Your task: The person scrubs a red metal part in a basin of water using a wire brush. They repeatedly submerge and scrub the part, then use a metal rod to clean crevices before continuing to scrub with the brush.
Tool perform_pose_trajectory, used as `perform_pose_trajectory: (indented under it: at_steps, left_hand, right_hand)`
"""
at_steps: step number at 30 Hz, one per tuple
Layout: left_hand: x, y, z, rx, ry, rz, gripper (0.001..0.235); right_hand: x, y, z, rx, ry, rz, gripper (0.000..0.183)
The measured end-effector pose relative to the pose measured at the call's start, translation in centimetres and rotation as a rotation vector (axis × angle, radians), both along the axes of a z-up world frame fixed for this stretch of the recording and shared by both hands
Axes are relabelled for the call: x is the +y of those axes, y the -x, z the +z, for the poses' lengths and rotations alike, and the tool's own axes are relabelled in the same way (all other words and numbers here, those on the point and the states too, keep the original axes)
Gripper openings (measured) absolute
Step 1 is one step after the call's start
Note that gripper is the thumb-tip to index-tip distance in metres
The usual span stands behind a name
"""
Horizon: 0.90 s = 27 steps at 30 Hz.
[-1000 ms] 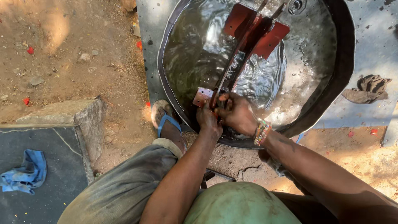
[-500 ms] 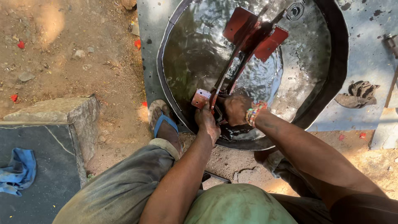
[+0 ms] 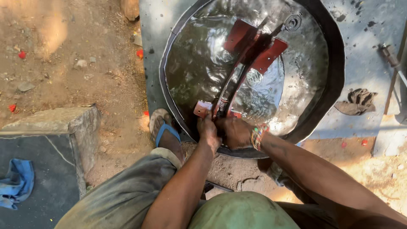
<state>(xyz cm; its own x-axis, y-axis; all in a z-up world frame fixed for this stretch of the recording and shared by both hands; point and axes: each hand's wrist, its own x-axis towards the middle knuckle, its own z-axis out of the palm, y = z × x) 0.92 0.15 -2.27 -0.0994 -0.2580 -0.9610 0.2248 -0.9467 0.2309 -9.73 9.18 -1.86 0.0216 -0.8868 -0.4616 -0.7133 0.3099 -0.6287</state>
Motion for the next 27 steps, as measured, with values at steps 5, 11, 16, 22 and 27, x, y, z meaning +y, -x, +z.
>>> perform_pose_trajectory:
  at_steps: [5, 11, 16, 22, 27]
  left_hand:
    - [-1.1, -0.9, 3.5, -0.141, -0.177, -0.183, 0.034]
    - [-0.1, -2.8, -2.3, 0.218, -0.047, -0.029, 0.023]
    - [-0.4, -3.2, -1.7, 0.130, -0.136, -0.031, 0.029]
    - [-1.2, -3.3, -1.1, 0.344, -0.063, -0.086, 0.033]
    - [-1.5, -3.5, -1.9, 0.240, -0.112, -0.139, 0.035]
  right_hand:
    - [-3.8, -0.2, 1.2, 0.285, -0.463, 0.346, 0.031]
    - [-2.2, -1.7, 2.6, 0.200, -0.170, 0.281, 0.039]
    - [-1.5, -2.2, 3.0, -0.027, -0.179, 0.102, 0.044]
    - [-5.1, -0.9, 3.7, 0.442, -0.088, 0.353, 0.033]
    - [-3.2, -1.8, 5.9, 0.147, 0.085, 0.040, 0.024]
